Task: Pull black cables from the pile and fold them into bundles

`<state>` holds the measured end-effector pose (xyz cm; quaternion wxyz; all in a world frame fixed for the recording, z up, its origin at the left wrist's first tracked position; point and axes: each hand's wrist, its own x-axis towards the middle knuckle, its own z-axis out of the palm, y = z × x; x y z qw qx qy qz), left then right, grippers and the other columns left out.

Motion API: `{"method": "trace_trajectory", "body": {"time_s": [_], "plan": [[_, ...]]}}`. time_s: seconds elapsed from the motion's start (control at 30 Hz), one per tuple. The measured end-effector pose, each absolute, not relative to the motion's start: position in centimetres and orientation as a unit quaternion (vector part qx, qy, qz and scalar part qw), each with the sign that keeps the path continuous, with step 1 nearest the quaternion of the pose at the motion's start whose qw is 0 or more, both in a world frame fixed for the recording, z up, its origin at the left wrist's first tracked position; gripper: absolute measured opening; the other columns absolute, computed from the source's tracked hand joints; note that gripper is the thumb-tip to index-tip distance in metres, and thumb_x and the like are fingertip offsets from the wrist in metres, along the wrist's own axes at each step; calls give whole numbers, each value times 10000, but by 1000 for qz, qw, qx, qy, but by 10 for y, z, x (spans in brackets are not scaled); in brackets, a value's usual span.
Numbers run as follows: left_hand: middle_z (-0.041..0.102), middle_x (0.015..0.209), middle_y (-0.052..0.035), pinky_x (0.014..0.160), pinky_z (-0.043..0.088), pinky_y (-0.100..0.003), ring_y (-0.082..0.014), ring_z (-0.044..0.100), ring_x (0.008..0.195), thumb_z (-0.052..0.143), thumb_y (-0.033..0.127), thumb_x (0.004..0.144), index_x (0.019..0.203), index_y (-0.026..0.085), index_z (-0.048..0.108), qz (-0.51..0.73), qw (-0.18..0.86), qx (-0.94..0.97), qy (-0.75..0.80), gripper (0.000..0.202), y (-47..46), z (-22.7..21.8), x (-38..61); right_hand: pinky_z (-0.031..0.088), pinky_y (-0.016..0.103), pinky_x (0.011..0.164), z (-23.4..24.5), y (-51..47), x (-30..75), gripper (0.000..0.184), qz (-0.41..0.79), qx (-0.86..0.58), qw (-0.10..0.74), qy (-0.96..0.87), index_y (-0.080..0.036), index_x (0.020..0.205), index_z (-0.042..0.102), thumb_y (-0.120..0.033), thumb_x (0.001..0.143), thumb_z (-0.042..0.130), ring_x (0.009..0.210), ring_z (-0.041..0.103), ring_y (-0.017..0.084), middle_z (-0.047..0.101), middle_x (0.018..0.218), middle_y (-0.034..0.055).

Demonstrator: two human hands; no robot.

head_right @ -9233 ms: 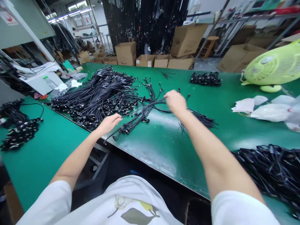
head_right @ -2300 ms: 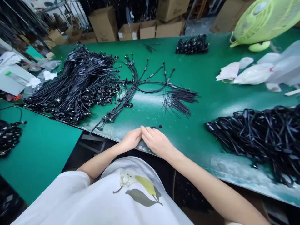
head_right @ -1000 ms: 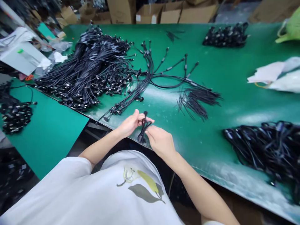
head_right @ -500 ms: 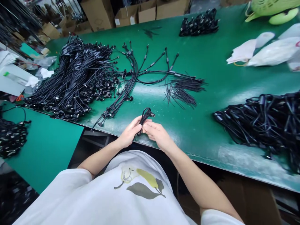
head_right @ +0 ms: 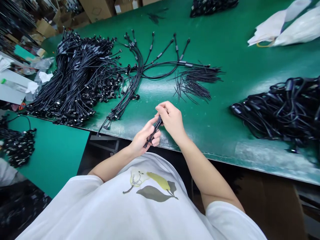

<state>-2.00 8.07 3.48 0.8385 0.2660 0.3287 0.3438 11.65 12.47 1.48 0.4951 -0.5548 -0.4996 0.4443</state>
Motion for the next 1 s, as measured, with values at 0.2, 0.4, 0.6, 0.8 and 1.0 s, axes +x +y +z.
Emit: {"method": "trace_trajectory", "body": {"time_s": [0.2, 0.4, 0.6, 0.8, 1.0], "plan": [[533, 789, -9, 822, 463, -245, -128, 593, 880, 514, 256, 925, 1145, 164, 609, 501, 729, 260, 386, 257, 112, 34, -36, 514, 288, 701, -9, 94, 90, 440, 561, -484, 521, -423, -218, 1032, 570, -595, 811, 611, 795, 588, 150, 618, 1019, 68], [584, 796, -27, 913, 478, -317, -192, 626, 1044, 484, 257, 945, 1040, 153, 629, 509, 750, 216, 362, 203, 117, 27, -34, 408, 233, 588, -6, 79, 67, 274, 630, -422, 549, -351, -204, 876, 604, -400, 731, 729, 640, 438, 101, 532, 794, -5], [420, 605, 37, 791, 506, -201, -94, 634, 756, 384, 329, 1011, 871, 120, 598, 552, 748, 100, 356, 329, 128, 40, -30, 385, 212, 589, -4, 80, 56, 344, 686, -355, 537, -338, -210, 845, 543, -397, 684, 783, 660, 408, 94, 453, 807, -20], [482, 608, 27, 856, 506, -256, -99, 643, 727, 402, 289, 1009, 813, 113, 588, 569, 736, 17, 368, 322, 136, 47, -21, 428, 213, 662, -8, 79, 54, 384, 605, -385, 569, -403, -206, 827, 529, -323, 623, 833, 707, 446, 92, 459, 847, -24], [447, 581, 53, 796, 520, -217, -44, 568, 564, 371, 304, 1023, 820, 97, 597, 551, 763, -19, 338, 368, 135, 52, -22, 460, 234, 582, -9, 76, 55, 273, 619, -398, 546, -401, -213, 849, 518, -363, 739, 718, 585, 467, 96, 482, 695, -43]]}}
